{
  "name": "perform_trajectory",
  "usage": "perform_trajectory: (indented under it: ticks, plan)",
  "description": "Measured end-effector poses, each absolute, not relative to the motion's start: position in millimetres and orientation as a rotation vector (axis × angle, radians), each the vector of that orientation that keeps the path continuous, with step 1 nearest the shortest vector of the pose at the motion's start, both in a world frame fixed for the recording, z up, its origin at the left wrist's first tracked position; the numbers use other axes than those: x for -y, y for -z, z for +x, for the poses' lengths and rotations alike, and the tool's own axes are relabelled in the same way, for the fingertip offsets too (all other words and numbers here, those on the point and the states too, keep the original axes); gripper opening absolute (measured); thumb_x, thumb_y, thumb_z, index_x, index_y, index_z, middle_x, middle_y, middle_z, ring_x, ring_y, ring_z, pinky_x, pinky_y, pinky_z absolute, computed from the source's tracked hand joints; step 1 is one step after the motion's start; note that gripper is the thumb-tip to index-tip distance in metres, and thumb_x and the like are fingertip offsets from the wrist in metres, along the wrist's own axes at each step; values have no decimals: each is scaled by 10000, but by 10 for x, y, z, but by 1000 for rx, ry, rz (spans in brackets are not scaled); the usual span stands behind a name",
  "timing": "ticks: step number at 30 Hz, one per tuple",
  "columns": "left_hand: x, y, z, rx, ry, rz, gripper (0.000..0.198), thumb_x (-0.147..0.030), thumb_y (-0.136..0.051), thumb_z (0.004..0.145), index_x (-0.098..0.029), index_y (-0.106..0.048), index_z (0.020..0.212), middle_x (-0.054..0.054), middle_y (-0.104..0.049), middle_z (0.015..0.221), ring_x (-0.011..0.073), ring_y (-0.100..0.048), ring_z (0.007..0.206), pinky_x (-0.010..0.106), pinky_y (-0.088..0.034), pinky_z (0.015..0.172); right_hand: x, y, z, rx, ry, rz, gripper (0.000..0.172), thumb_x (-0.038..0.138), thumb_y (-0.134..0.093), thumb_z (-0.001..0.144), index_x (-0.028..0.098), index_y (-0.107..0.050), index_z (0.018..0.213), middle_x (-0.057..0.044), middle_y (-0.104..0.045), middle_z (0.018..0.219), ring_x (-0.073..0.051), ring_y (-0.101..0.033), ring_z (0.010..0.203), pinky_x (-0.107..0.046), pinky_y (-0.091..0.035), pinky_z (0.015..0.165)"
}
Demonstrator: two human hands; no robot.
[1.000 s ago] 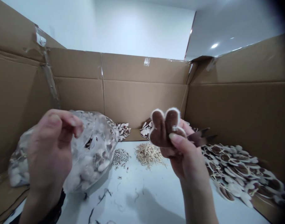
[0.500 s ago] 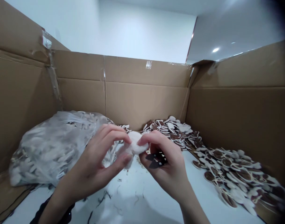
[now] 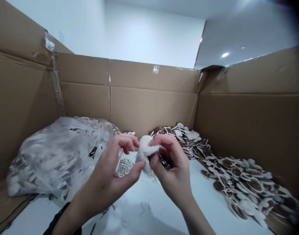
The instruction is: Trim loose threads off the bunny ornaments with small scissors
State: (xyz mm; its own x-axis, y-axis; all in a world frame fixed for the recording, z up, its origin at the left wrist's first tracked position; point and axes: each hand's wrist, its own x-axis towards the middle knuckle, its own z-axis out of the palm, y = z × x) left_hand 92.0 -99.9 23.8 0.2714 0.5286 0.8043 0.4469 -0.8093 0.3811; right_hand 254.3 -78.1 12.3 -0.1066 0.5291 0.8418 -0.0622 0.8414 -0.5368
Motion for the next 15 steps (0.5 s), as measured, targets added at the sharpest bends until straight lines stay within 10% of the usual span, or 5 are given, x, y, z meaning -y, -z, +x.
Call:
perform_trajectory:
  ticks: [15]
  plan:
    - [1020,-203,1039,-667,-1491,2046,149,-229,-457,978,-254,-559,871,13,-575,1108,197,-535,1056,316,-432,904,784,-253,2590,1598,-802,-545,142,235,-612,855,272,-627,991,31,-538,780,-91,-513,609,-196,-421,508]
